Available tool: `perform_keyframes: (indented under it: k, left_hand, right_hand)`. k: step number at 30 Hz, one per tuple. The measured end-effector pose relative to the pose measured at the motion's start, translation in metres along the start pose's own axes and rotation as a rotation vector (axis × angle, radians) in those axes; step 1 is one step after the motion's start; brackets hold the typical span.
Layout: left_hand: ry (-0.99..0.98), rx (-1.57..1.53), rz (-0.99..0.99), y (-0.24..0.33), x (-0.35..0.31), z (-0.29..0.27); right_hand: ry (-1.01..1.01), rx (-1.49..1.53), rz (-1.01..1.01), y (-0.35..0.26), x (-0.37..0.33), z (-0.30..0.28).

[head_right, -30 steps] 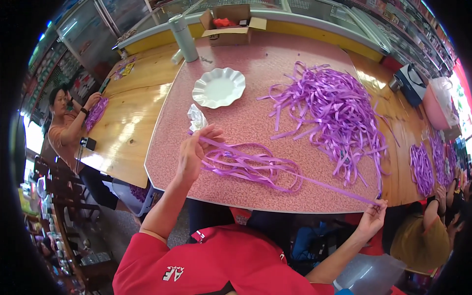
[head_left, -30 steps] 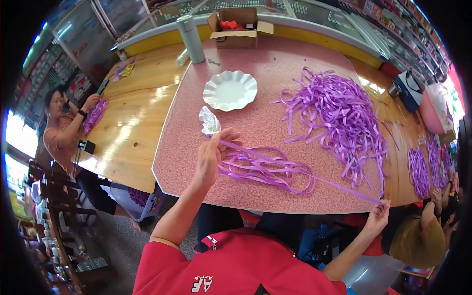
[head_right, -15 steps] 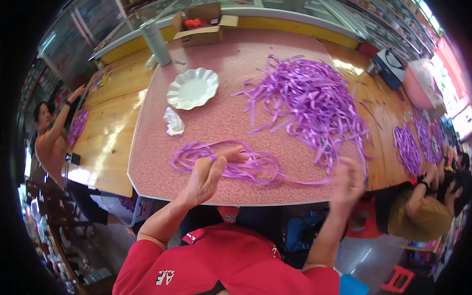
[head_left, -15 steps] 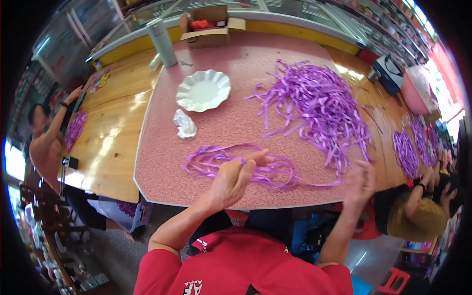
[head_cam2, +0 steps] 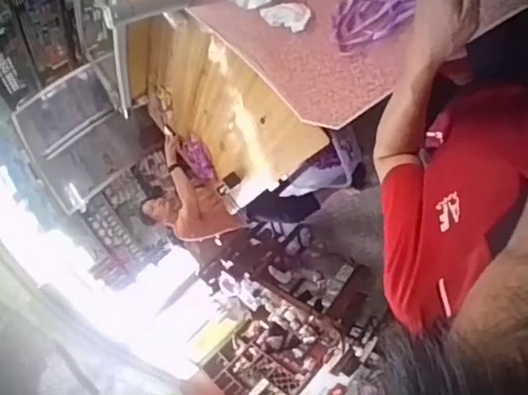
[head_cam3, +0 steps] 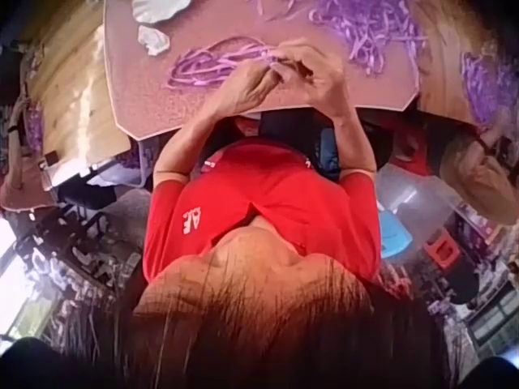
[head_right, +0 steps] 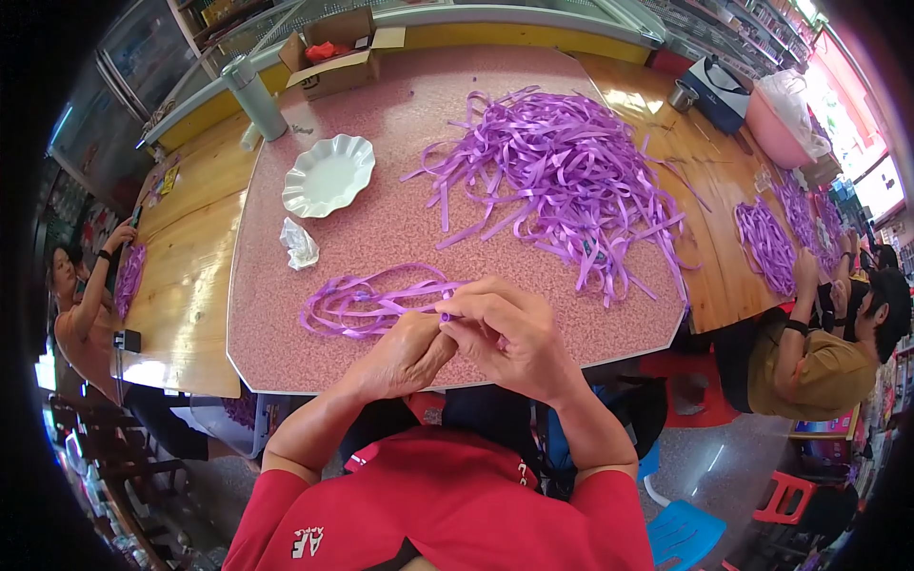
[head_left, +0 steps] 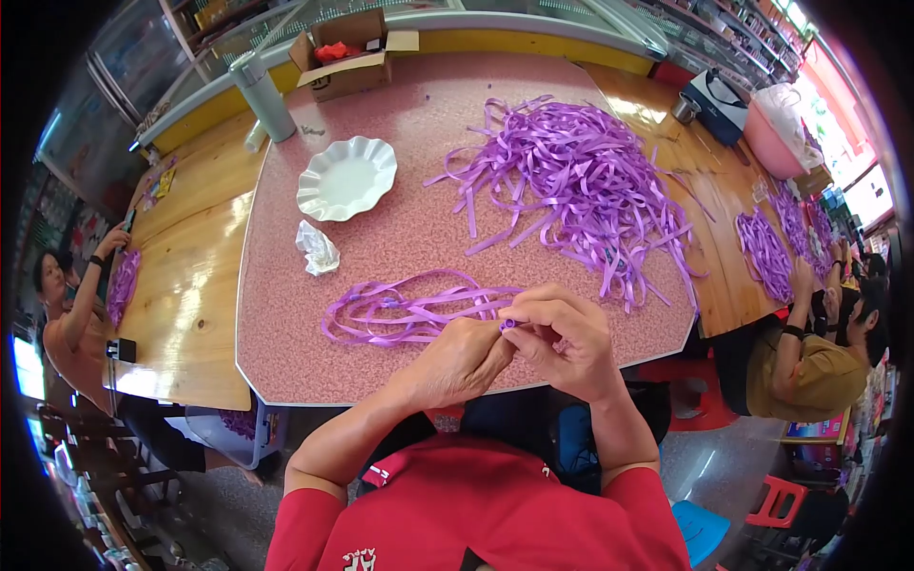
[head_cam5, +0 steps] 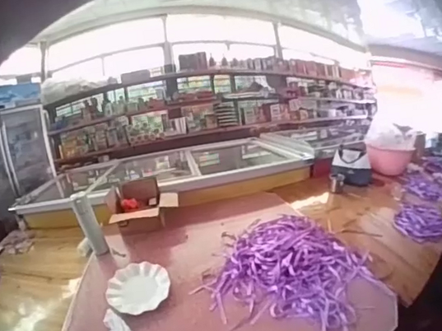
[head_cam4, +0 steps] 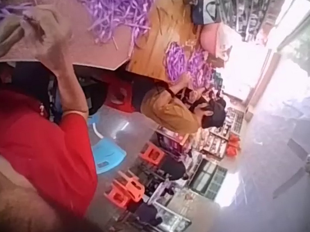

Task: Braiding or organizing purple ribbons at a workshop table.

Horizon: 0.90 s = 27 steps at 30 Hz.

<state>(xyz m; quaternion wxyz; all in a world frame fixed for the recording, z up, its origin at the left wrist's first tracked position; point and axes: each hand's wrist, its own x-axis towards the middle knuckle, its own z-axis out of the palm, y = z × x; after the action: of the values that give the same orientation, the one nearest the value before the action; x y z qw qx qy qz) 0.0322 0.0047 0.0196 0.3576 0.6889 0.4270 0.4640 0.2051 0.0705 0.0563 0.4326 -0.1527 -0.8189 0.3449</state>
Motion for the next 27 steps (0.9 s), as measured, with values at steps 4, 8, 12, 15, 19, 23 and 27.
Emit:
perform_keyframes:
  k: [4, 8, 12, 15, 19, 23, 27]
  left_hand:
    - [-0.157, 0.067, -0.011, -0.001, 0.004, -0.002]
    - [-0.132, -0.002, -0.104, 0.007, 0.006, 0.0]
    - [0.146, -0.205, -0.089, -0.002, 0.003, 0.031]
    - [0.382, -0.823, -0.255, -0.001, 0.002, 0.04]
    - [0.304, -0.831, -0.414, -0.011, -0.006, 0.026]
    - [0.395, -0.794, -0.402, -0.008, -0.007, 0.027]
    - [0.405, -0.779, -0.394, -0.01, -0.009, 0.023]
  right_hand:
    - [0.005, 0.037, 0.011, 0.011, -0.006, 0.001]
    - [0.077, 0.169, 0.206, 0.012, -0.012, 0.0]
    - [0.213, 0.261, 0.32, 0.019, -0.015, 0.003]
    - [0.255, 0.293, 0.364, 0.021, -0.017, 0.006]
    - [0.229, 0.254, 0.339, 0.022, -0.021, 0.008]
    - [0.248, 0.267, 0.4, 0.021, -0.022, 0.0]
    - [0.08, -0.003, 0.361, 0.015, -0.019, -0.013]
